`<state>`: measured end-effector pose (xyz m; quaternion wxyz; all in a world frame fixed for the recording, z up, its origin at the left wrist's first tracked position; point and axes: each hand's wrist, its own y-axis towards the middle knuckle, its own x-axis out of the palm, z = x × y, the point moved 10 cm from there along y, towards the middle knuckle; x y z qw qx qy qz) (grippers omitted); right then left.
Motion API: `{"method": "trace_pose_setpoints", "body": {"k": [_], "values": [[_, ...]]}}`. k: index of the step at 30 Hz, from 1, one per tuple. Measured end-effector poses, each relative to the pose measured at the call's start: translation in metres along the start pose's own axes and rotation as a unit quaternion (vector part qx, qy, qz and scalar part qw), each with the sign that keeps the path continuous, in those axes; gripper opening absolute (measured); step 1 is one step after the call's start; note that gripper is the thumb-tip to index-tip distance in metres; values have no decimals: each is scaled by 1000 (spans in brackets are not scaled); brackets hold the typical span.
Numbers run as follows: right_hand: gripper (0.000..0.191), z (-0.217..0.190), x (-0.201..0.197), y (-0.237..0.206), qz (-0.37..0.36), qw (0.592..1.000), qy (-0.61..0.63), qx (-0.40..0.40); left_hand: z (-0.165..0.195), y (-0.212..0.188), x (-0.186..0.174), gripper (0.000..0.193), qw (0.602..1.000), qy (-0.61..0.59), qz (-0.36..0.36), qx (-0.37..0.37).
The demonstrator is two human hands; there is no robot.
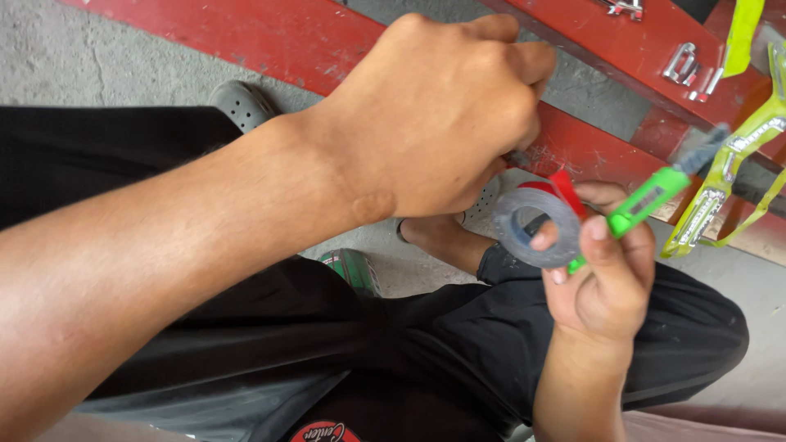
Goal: The person sits on the floor applying strips of red double-sided tape to the backs of chrome letter emblems, cutting the tape with a green utility knife and pressing the tape onto each letter. The finished letters are set on a red painted metal frame beside a roll of tape.
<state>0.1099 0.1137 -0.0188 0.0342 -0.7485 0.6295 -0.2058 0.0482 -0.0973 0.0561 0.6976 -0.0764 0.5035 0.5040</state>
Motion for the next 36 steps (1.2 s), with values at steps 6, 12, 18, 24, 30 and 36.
{"method": "trace_pose_setpoints", "body": {"k": [6,12,18,24,30,36], "values": [[36,-2,4,-6,19,996,-77,-34,-4,-1,0,13,1000,9,18,-12],[30,1,8,-1,46,996,-70,-31,0,-2,3,15,999,37,2,-7],[27,-1,9,1,78,992,-91,-34,5,1,8,19,995,99,3,5],[25,5,17,9,96,991,-90,-28,8,5,14,18,988,150,-18,25],[24,5,21,11,116,987,-111,-16,7,7,16,16,993,111,-36,24],[22,1,22,10,121,984,-126,-25,4,9,17,21,996,88,-29,-1]]}}
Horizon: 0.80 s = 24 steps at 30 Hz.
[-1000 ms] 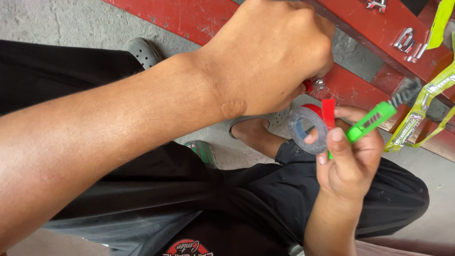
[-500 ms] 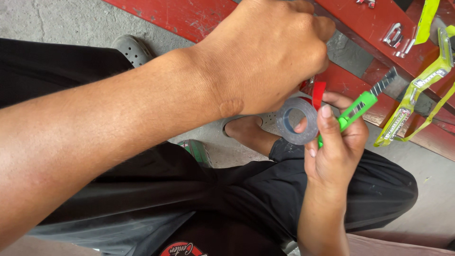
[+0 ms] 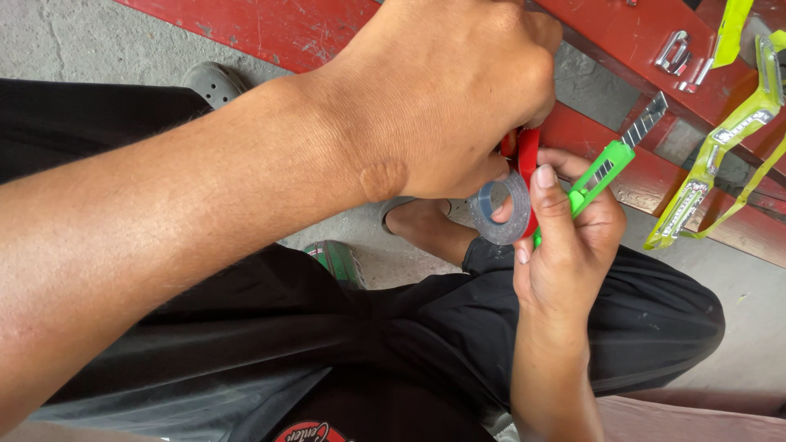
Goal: The person sits on the floor applying strips of red double-sided tape to the backs of chrome letter emblems, cutting the tape with a green utility knife and pressing the tape onto each letter. The finished letters are set on a red painted metal frame beside a roll of tape.
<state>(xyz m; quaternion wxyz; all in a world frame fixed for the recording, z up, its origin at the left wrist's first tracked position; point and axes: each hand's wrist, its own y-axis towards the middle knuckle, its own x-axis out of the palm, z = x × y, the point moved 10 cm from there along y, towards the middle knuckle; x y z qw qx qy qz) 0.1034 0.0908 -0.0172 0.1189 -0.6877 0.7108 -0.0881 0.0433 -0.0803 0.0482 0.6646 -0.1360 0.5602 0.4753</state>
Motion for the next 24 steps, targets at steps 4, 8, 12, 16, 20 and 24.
{"method": "trace_pose_setpoints", "body": {"k": [4,8,12,16,20,24], "values": [[19,-3,-2,1,8,1000,-2,-1,-4,-2,-9,19,998,11,52,-16],[18,-6,-2,4,9,1000,-6,2,-5,-2,-8,15,999,-14,48,-15],[20,-5,0,6,0,1000,-8,10,-6,0,-11,15,998,-43,49,-15],[20,-2,1,7,11,1000,2,13,-4,-4,-24,17,995,-36,91,8],[21,0,5,6,14,999,30,8,-4,-9,-25,15,993,-86,82,4],[22,3,7,4,20,998,48,17,-4,-10,-25,12,990,-115,74,-17]]}}
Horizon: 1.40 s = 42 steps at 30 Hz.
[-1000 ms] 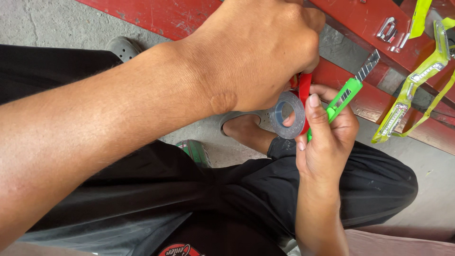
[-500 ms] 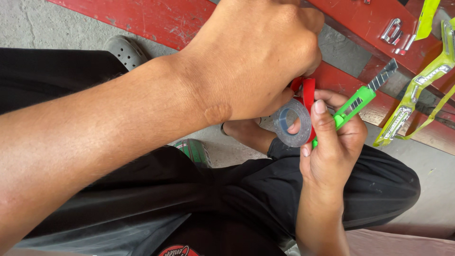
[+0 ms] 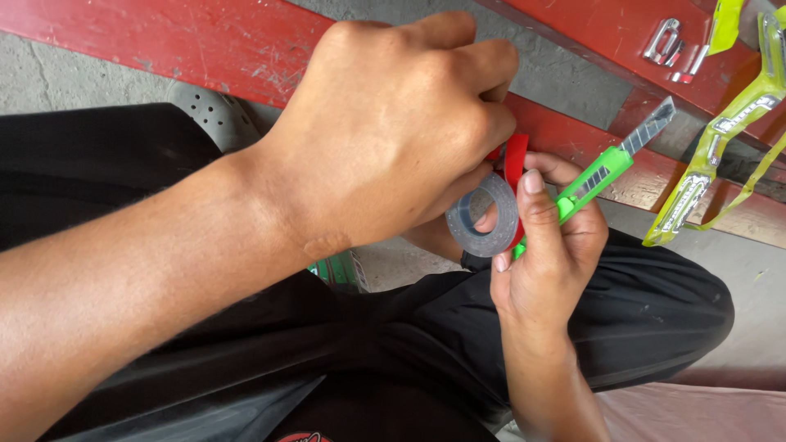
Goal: The person sits on the floor applying strips of red double-sided tape to the backs of chrome letter emblems, cutting the tape with a green utility knife and pressing the tape onto each letter. The finished letters are set on a red painted metal frame beside a roll of tape.
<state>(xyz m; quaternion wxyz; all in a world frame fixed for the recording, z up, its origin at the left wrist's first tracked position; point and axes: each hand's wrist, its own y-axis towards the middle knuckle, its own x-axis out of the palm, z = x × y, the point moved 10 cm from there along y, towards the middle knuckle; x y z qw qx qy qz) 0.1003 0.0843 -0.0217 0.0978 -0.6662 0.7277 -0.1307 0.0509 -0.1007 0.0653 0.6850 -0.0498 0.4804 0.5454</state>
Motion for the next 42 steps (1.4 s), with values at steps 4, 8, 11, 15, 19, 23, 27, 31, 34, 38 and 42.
{"method": "trace_pose_setpoints", "body": {"k": [4,8,11,15,19,23,27,31,34,38,42], "values": [[24,1,0,-4,9,1000,25,3,3,5,-2,13,1000,-6,-5,-2],[22,-1,-2,-5,15,1000,22,9,1,10,3,13,999,-20,-31,-21],[20,0,-4,-4,13,999,16,33,0,13,10,13,997,-41,-51,-37],[21,4,-11,-7,38,998,5,50,0,16,18,13,996,-31,-77,-44],[28,12,-19,-13,57,997,13,56,4,19,23,15,995,-21,-92,-36],[28,25,-18,-16,48,995,33,75,7,21,28,16,994,-11,-101,-32],[28,36,-17,-14,44,993,67,89,10,23,30,17,994,-7,-103,-30],[27,43,-21,-14,40,989,94,104,14,29,28,16,996,4,-90,-15],[26,47,-25,-13,41,988,102,108,16,34,28,14,996,7,-91,-11],[24,53,-28,-12,47,987,102,116,19,37,30,15,996,-6,-92,-4],[22,48,-30,-10,50,990,91,93,19,38,33,16,995,-5,-98,-3]]}}
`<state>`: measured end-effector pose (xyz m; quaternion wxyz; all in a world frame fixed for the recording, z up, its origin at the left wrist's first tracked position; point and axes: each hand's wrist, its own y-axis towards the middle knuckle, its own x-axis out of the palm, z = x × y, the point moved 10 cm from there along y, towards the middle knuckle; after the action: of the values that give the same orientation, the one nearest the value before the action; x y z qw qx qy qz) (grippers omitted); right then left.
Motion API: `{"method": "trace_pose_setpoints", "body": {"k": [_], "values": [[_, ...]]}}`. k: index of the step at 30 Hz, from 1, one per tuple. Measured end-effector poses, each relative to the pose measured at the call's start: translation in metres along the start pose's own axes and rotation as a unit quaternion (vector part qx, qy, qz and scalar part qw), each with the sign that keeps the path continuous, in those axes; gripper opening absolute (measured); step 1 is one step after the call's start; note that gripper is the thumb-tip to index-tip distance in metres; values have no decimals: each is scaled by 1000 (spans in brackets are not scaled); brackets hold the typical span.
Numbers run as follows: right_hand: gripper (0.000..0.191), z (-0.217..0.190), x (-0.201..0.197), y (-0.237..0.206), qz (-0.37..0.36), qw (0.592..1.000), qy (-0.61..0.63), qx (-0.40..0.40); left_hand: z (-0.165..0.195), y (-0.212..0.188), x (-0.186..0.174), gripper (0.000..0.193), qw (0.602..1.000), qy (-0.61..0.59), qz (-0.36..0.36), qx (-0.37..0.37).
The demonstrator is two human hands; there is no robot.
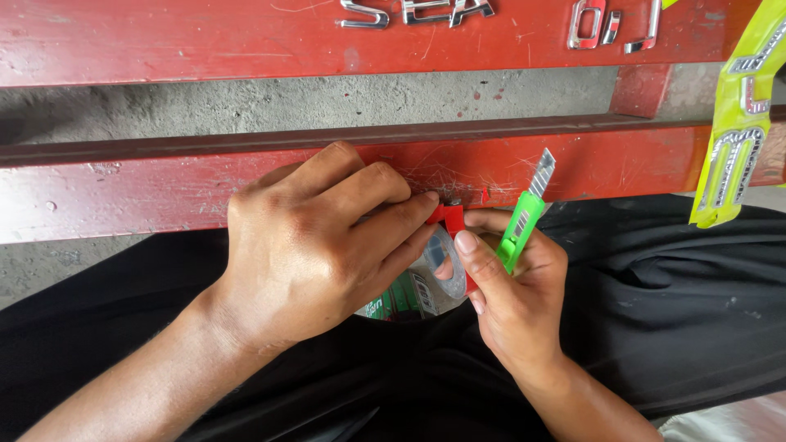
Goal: The person sits on the floor applying strips of red double-sided tape to the backs of chrome letter emblems, cutting the tape with a green utility knife and pressing the tape onto each letter. The finished letters are set on a red painted metal frame beside a roll of tape.
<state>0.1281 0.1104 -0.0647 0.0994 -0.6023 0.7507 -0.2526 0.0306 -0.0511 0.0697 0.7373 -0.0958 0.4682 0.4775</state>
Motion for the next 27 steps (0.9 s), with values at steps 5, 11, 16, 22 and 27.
{"method": "trace_pose_setpoints", "body": {"k": [5,11,16,22,27], "values": [[22,3,-2,-1,6,1000,-7,11,0,1,2,13,1000,3,-1,0],[20,6,-3,-2,2,1000,2,15,6,4,5,13,1000,22,0,14],[23,-10,2,-4,-23,998,-41,-44,9,4,9,16,1000,29,-6,7],[22,-23,3,-5,-17,988,-135,-75,14,4,9,19,999,33,-7,19],[22,-20,-2,-1,0,989,-138,-45,16,3,8,18,999,35,-6,25]]}}
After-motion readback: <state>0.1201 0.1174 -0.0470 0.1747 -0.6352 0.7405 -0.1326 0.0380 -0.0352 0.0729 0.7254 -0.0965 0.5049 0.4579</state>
